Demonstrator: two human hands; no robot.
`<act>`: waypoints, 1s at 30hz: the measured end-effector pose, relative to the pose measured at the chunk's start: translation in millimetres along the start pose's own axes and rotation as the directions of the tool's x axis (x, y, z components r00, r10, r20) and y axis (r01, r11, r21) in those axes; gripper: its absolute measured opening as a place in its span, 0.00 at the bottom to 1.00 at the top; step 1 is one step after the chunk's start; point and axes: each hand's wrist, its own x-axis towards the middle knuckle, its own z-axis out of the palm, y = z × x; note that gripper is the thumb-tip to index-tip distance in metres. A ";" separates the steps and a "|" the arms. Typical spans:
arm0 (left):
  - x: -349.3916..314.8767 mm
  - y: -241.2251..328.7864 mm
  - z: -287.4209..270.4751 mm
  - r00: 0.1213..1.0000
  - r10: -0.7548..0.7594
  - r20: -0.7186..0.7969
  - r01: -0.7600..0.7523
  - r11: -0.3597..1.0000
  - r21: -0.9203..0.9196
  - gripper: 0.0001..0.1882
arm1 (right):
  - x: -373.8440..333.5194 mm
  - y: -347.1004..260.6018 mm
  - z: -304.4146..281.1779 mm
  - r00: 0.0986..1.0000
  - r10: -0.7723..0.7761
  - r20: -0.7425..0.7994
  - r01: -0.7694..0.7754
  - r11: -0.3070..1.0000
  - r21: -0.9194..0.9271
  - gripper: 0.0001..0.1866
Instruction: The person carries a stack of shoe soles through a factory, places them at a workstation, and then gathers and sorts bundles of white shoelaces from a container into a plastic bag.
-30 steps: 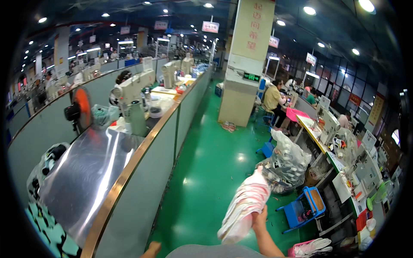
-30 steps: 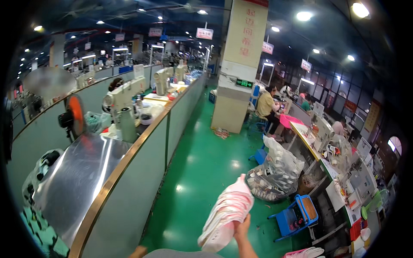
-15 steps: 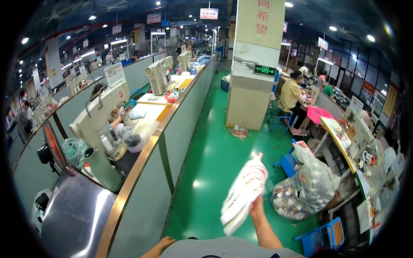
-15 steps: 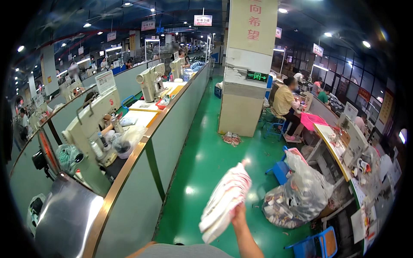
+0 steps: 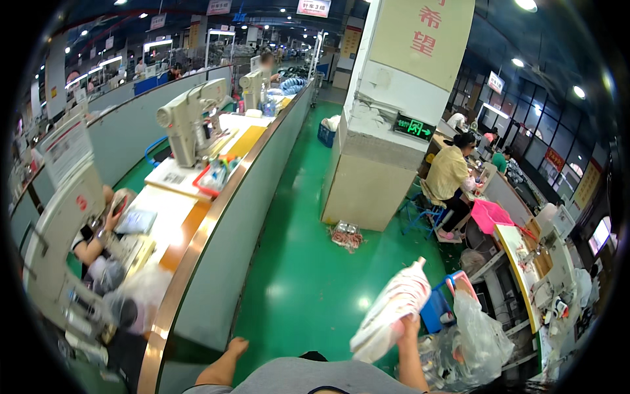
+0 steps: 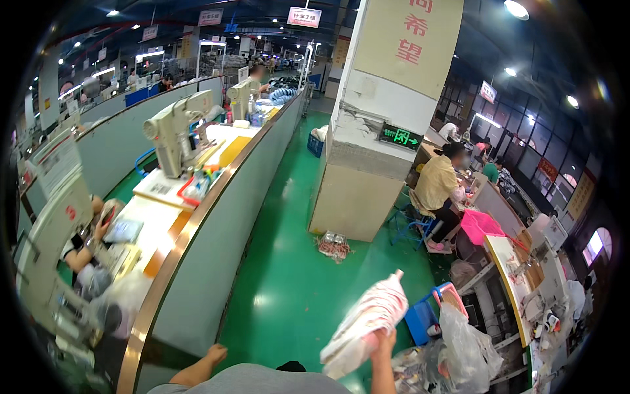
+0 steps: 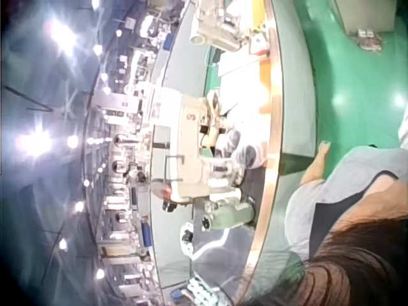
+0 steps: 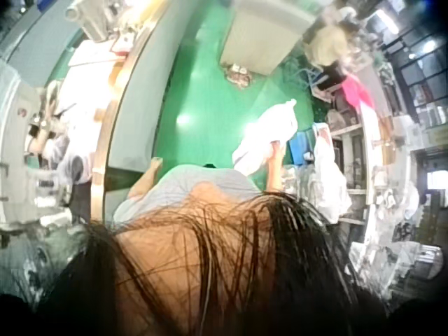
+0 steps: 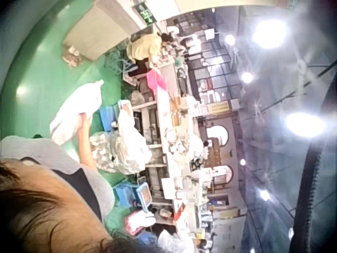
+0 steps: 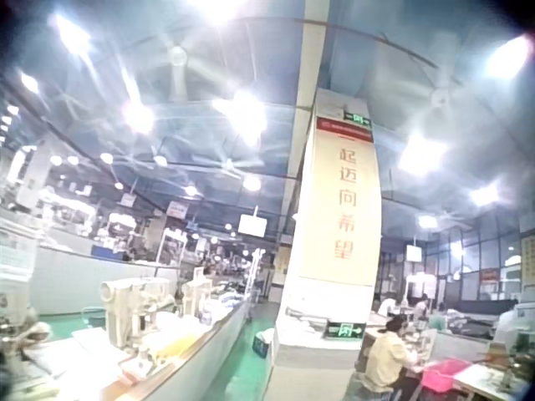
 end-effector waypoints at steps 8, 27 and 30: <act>276.9 293.4 22.5 0.970 0.227 0.086 -0.217 0.970 -0.110 0.22 | 293.7 91.3 119.6 0.991 0.133 0.028 -0.136 0.972 0.191 0.30; 872.7 576.7 -58.4 1.000 -0.021 -0.023 0.019 0.996 -0.084 0.17 | 891.2 279.3 678.7 0.860 0.445 0.248 -0.380 0.885 -0.268 0.33; 984.3 731.8 -68.5 0.998 0.049 0.031 -0.048 0.998 -0.045 0.20 | 976.2 314.4 721.7 0.903 0.385 0.192 -0.329 0.905 -0.268 0.31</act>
